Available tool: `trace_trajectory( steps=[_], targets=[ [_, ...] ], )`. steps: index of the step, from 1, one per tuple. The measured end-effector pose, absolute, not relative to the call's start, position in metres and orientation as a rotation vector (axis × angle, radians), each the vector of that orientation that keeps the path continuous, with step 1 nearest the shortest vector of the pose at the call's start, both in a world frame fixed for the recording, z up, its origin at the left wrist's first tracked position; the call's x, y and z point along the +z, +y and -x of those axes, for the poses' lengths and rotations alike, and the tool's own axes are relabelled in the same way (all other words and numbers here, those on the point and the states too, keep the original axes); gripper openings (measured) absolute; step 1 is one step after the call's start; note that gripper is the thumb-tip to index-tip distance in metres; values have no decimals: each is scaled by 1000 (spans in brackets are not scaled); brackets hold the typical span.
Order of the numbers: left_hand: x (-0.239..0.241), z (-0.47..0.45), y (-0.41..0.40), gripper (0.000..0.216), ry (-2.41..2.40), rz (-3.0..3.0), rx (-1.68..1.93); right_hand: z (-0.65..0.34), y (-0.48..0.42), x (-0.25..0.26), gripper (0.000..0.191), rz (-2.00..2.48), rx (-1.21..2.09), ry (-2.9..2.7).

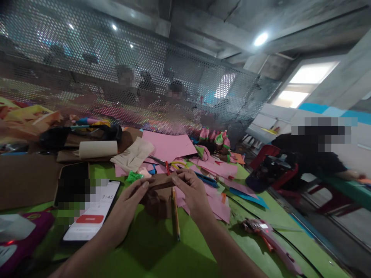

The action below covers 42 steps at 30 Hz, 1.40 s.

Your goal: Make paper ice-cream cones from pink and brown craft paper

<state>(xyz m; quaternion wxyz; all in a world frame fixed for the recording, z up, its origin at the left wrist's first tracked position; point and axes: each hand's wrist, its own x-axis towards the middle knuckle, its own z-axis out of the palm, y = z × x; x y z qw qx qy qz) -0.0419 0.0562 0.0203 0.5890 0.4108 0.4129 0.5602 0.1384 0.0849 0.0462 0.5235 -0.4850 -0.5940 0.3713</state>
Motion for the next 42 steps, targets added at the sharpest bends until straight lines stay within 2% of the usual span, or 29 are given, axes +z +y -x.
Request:
trace_trajectory(
  steps=[4, 9, 24, 32, 42],
  targets=[
    [6, 37, 62, 35, 871, -985, 1329, -139, 85, 45, 20, 1150, 932, -1404],
    [2, 37, 63, 26, 911, -1045, 1312, -138, 84, 45, 19, 1140, 996, -1372],
    [0, 43, 62, 18, 1191, -1309, 1252, -136, 83, 50, 14, 1181, 956, -1348],
    [1, 42, 63, 15, 1097, -1120, 1260, -137, 82, 48, 16, 1178, 899, -1419],
    [3, 44, 63, 13, 1132, -1044, 1295, -141, 83, 45, 15, 1136, 662, -1582]
  ],
)
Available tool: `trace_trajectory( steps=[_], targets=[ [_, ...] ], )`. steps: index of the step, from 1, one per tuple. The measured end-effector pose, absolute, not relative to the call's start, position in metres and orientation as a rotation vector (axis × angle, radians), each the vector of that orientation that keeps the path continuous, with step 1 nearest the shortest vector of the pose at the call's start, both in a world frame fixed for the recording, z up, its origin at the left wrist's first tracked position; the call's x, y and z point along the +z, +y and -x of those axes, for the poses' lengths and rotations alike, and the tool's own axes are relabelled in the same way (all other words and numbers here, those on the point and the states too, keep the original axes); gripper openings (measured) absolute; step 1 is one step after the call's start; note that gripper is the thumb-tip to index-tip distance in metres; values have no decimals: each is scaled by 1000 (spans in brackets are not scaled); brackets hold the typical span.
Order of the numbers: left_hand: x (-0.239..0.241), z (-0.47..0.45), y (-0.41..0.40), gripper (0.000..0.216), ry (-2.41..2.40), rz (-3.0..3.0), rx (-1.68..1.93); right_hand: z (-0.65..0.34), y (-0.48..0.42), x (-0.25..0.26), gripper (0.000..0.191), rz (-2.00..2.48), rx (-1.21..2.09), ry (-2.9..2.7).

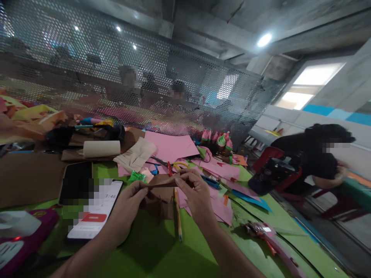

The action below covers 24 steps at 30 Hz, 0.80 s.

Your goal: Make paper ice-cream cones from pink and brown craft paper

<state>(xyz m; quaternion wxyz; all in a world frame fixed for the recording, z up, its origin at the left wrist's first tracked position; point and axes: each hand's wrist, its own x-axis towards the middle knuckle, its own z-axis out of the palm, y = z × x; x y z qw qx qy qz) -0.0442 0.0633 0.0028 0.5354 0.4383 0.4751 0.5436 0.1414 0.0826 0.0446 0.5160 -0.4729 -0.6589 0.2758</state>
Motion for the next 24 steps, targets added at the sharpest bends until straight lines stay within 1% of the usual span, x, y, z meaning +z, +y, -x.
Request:
trace_trajectory(
  steps=[3, 8, 13, 24],
  targets=[
    [7, 44, 62, 18, 1122, -1064, 1344, -145, 86, 44, 14, 1145, 675, -1521],
    [5, 39, 62, 27, 928, -1147, 1399, -141, 86, 49, 15, 1151, 850, -1405],
    [0, 41, 63, 19, 1040, -1363, 1417, -137, 84, 53, 18, 1187, 992, -1310],
    [4, 46, 60, 17, 1177, -1427, 1405, -138, 85, 50, 15, 1238, 1024, -1273]
  ],
)
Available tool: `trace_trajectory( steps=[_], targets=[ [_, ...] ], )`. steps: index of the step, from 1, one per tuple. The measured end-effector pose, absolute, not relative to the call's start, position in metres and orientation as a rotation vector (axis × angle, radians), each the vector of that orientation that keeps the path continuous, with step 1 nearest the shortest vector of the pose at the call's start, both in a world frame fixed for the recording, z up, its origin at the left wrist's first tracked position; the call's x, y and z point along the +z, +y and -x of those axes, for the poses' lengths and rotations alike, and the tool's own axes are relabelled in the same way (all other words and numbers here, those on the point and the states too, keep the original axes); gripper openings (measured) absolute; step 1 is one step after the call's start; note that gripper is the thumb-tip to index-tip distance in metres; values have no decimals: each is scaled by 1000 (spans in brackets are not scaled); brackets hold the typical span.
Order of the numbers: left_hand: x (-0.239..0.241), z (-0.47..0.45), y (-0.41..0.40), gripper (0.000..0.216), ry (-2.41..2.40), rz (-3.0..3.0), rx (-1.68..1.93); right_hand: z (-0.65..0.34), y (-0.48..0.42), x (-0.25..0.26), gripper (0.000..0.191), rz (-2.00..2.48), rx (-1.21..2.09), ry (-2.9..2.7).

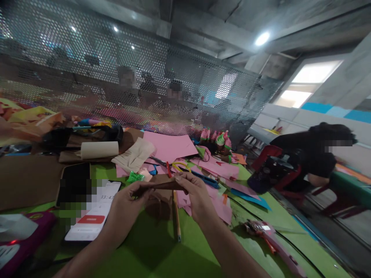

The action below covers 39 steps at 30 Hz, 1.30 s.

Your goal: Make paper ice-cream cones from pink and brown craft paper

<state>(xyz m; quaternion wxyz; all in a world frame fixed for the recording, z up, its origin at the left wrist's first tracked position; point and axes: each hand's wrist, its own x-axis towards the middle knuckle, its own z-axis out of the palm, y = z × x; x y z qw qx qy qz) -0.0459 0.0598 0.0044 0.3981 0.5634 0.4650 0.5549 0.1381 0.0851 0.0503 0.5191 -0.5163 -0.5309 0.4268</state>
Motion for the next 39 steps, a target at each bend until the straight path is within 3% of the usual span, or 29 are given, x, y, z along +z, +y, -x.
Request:
trace_trajectory(
  steps=[16, 32, 39],
  targets=[
    [-11, 44, 69, 14, 1201, -1370, 1271, -140, 86, 49, 20, 1158, 865, -1402],
    [8, 47, 62, 17, 1080, -1201, 1260, -141, 85, 49, 19, 1177, 767, -1536],
    [19, 46, 56, 41, 832, -1034, 971, -134, 73, 55, 19, 1152, 678, -1879]
  ],
)
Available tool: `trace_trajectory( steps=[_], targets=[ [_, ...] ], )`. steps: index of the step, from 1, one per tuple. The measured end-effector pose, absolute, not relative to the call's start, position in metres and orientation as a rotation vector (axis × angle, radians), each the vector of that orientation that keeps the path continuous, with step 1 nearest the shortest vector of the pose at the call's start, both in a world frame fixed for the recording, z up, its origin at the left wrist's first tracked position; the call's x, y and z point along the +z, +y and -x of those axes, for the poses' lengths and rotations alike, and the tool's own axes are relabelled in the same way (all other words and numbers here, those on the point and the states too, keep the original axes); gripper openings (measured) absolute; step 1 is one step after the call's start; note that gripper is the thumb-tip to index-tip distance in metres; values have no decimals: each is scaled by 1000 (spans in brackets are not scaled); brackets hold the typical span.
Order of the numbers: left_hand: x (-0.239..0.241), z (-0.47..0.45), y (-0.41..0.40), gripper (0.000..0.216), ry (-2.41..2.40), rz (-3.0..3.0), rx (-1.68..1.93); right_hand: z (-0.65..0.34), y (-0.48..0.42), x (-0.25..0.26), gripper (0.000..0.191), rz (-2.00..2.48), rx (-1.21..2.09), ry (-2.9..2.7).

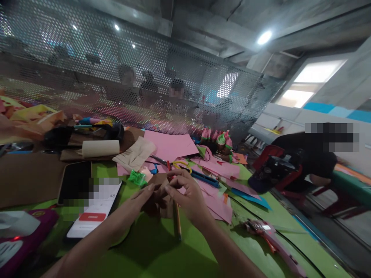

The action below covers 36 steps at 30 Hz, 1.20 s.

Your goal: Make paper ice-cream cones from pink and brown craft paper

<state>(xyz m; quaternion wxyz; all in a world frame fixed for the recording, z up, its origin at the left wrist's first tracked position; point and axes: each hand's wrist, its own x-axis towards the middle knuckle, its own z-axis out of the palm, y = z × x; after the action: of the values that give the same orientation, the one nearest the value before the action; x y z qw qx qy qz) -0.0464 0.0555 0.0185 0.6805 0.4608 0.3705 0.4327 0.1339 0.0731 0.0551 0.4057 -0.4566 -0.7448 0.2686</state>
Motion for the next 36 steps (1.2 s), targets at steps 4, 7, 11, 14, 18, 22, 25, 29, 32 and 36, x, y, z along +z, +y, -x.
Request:
trace_trajectory(
  steps=[4, 7, 11, 14, 18, 22, 25, 29, 32, 36],
  targets=[
    [8, 41, 55, 48, 726, -983, 892, -129, 70, 51, 18, 1114, 684, -1944],
    [4, 41, 55, 45, 710, -912, 908, -128, 72, 49, 19, 1129, 683, -1935],
    [4, 42, 55, 44, 645, -866, 895, -128, 74, 47, 23, 1146, 670, -1901],
    [4, 41, 56, 41, 665, -805, 908, -128, 74, 45, 24, 1136, 662, -1888],
    [5, 41, 57, 43, 694, -773, 872, -127, 73, 42, 26, 1131, 667, -1845],
    [7, 42, 56, 46, 647, -737, 837, -124, 71, 42, 28, 1144, 681, -1797],
    [8, 43, 55, 47, 664, -708, 840, -121, 70, 43, 27, 1153, 714, -1741],
    [9, 43, 54, 50, 687, -742, 839, -120, 69, 45, 28, 1175, 790, -1687],
    [8, 41, 53, 51, 719, -786, 856, -120, 68, 45, 29, 1164, 820, -1689],
    [6, 38, 51, 47, 831, -843, 924, -121, 69, 42, 30, 1183, 830, -1661]
  ],
)
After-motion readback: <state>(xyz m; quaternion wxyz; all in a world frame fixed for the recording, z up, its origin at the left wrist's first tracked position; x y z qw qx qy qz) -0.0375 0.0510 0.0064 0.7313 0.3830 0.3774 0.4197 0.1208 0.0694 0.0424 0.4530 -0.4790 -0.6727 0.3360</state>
